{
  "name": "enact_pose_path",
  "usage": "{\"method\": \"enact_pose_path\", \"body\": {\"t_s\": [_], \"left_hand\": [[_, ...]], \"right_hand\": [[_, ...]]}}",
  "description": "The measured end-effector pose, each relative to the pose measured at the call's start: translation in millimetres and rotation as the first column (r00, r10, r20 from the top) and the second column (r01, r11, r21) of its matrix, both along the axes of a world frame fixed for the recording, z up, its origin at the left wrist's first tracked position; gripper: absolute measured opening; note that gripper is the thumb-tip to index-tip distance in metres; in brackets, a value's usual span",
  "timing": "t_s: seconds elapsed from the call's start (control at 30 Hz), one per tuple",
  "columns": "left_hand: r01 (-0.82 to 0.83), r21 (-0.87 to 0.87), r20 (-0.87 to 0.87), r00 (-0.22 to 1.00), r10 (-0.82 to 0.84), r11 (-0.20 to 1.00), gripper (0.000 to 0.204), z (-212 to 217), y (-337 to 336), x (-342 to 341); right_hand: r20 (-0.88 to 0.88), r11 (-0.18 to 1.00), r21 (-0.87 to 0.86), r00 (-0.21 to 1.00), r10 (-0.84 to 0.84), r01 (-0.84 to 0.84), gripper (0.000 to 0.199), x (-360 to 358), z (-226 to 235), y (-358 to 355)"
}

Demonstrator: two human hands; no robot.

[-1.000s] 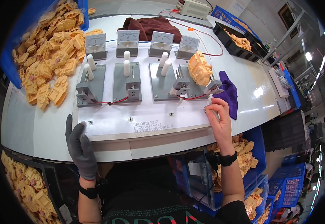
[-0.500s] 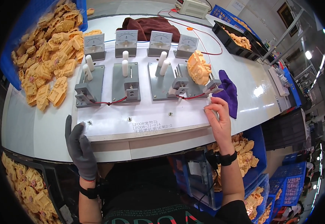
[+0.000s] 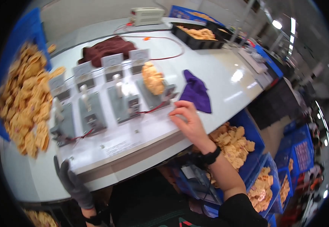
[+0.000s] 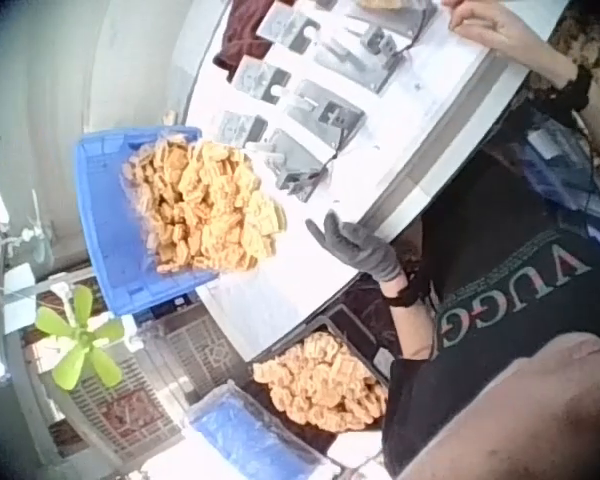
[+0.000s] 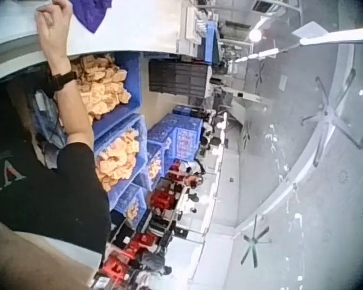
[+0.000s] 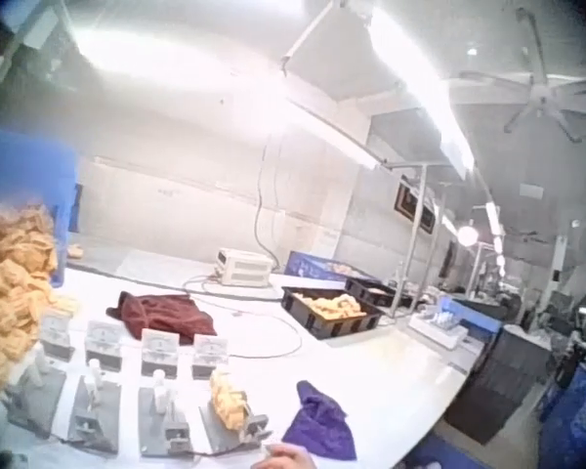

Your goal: Testing individual toy components using a three-station electrical or mechanical jig.

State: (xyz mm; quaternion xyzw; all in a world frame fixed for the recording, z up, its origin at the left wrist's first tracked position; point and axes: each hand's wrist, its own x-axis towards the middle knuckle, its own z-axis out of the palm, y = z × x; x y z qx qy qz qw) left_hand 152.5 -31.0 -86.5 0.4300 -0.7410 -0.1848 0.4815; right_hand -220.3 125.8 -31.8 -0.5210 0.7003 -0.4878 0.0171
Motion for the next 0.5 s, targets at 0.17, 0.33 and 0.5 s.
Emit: {"method": "enact_pose_path", "body": {"t_s": [0.17, 0.33, 0.5], "left_hand": [[0.033, -0.070, 0.065, 0.998, -0.028, 0.997, 0.038, -11, -14, 19], [0.039, -0.192, 0.024, 0.999, -0.035, 0.981, 0.042, 4, -7, -5], [0.064, -0.277, 0.096, 0.995, -0.039, 0.959, 0.040, 1, -15, 0]], "right_hand": [[0.064, 0.999, -0.030, 0.997, 0.046, -0.044, 0.012, 3, -3, -3], [0.046, 0.991, -0.131, 0.999, 0.022, -0.016, 0.010, -1, -13, 0], [0.074, 0.986, -0.163, 0.997, 0.032, -0.020, 0.008, 2, -9, -4]]}}
